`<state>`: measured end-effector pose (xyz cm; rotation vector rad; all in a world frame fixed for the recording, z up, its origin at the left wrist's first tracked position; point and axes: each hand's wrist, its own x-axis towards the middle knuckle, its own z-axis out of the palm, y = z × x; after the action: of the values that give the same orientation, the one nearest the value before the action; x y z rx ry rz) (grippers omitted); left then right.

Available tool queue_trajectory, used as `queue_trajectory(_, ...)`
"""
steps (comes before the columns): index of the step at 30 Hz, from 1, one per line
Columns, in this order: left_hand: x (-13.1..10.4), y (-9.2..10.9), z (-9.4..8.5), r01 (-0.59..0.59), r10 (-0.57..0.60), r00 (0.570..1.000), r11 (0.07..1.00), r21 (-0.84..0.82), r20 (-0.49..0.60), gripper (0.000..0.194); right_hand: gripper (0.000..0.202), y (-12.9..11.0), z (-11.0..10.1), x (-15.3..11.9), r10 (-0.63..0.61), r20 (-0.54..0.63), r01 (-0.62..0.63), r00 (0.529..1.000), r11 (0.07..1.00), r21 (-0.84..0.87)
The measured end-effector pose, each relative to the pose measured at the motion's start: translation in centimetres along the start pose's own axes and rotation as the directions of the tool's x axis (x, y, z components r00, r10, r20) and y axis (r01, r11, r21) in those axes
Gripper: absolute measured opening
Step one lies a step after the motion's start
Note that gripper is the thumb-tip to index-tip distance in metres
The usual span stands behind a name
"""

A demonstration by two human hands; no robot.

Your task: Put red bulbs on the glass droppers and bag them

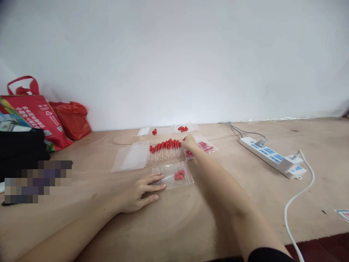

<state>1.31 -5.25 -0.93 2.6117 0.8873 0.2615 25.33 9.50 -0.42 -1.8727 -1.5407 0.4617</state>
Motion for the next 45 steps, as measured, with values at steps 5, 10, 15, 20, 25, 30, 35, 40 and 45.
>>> queue_trajectory(5,0.0,0.2,-0.2,0.032,-0.032,0.999,0.999,0.016,0.027,0.036,0.027,2.9,-3.5,-2.8,-0.058,-0.342,0.138,0.938,0.967,0.214)
queue_trajectory(10,0.2,0.1,-0.2,0.031,-0.031,0.999,0.999,0.015,0.028,0.036,0.025,6.4,-3.7,-6.9,0.084,-0.391,0.155,0.917,0.826,0.541)
queue_trajectory(15,0.1,0.0,0.0,0.035,-0.035,0.999,0.999,0.000,0.011,0.036,0.020,6.1,-2.2,-8.2,0.153,-0.330,0.142,0.932,0.682,0.718)
queue_trajectory(20,-0.1,0.2,0.0,0.060,-0.061,0.998,0.998,0.009,0.026,0.036,0.018,4.5,-1.3,-9.0,0.209,-0.196,0.047,0.958,0.559,0.828)
queue_trajectory(25,-0.1,0.3,0.0,0.058,-0.058,0.998,0.998,-0.002,-0.006,0.035,0.022,3.2,-0.8,-10.9,0.202,0.054,-0.126,0.978,0.364,0.923)
queue_trajectory(30,-0.1,0.2,-0.1,0.049,-0.049,0.999,0.999,0.005,-0.012,0.035,0.025,2.8,-1.4,-12.0,0.049,0.208,-0.204,0.977,0.507,0.838)
queue_trajectory(35,0.0,0.2,-0.1,0.040,-0.040,0.999,0.999,0.012,-0.018,0.034,0.023,3.3,-1.8,-12.1,-0.050,0.264,-0.173,0.963,0.637,0.751)
queue_trajectory(40,0.0,0.1,0.0,0.032,-0.032,0.999,0.999,-0.007,-0.034,0.034,0.015,4.1,-1.5,-11.6,-0.212,0.258,0.001,0.943,0.774,0.633)
queue_trajectory(45,0.0,0.0,0.1,0.025,-0.025,0.999,1.000,0.005,-0.029,0.034,0.019,4.6,-1.4,-11.3,-0.373,0.242,0.240,0.896,0.865,0.441)
